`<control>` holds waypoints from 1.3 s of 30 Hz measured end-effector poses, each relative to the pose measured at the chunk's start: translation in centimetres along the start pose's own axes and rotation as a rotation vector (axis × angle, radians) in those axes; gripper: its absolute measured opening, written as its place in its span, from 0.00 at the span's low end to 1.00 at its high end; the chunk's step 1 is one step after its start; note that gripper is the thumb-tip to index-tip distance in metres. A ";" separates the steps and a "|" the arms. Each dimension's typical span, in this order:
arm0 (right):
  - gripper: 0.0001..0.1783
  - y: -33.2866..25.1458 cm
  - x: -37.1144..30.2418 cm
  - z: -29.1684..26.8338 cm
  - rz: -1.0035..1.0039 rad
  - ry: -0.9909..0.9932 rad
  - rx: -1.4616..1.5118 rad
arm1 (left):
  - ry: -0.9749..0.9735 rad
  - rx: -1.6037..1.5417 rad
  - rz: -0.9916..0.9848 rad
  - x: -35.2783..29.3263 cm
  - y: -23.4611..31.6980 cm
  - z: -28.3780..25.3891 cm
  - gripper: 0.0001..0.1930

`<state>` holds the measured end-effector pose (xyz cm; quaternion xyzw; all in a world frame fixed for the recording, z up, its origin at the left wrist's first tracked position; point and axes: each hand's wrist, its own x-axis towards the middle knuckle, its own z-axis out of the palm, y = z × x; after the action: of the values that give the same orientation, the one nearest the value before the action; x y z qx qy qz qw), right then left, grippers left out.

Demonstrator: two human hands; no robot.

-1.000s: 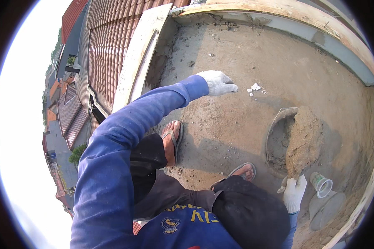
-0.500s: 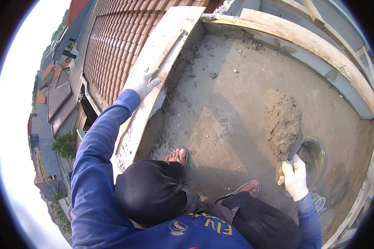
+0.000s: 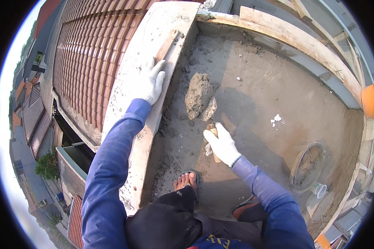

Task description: The person scoops wet cement from a bucket using a trowel and applies it to a curved concrete structure on a rooftop. They repeatedly smooth the surface along the edge and interior of the structure.

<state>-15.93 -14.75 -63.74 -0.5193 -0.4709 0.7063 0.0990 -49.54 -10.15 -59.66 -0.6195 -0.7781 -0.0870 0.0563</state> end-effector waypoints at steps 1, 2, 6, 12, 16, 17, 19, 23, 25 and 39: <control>0.29 0.1 2.9 2.7 0.005 0.022 -0.119 | 0.011 0.013 -0.005 -0.4 -0.8 0.1 0.23; 0.29 -0.2 5.4 5.2 0.013 0.048 -0.241 | 0.022 0.020 -0.008 -0.7 -1.6 0.5 0.23; 0.24 -5.9 8.8 10.6 0.000 0.235 -0.403 | 0.037 -0.028 0.007 -0.4 -2.0 1.3 0.23; 0.21 -8.8 8.6 11.1 -0.225 0.311 -0.596 | 0.076 -0.098 0.027 -0.1 -2.6 2.1 0.23; 0.20 -8.8 7.6 11.2 -0.296 0.367 -0.653 | 0.029 -0.110 0.044 0.2 -1.9 2.1 0.24; 0.20 -8.7 7.1 11.2 -0.292 0.367 -0.671 | 0.032 -0.119 0.045 0.3 -2.0 2.4 0.24; 0.19 -8.3 5.3 11.5 -0.323 0.333 -0.653 | 0.046 -0.141 0.050 0.2 -2.6 2.8 0.24; 0.22 -7.1 3.8 8.8 -0.213 0.229 -0.511 | 0.066 -0.152 0.061 -0.3 -3.7 3.3 0.23; 0.24 -5.8 7.0 7.0 -0.123 0.202 -0.421 | 0.051 -0.137 0.060 -0.2 -3.2 3.1 0.23; 0.20 -13.0 11.0 6.9 -0.263 0.260 -0.613 | 0.045 -0.143 0.054 0.0 -2.5 3.3 0.24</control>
<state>-31.00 -4.69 -60.72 -0.5453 -0.7072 0.4413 0.0879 -51.87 -10.02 -63.00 -0.6404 -0.7516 -0.1547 0.0318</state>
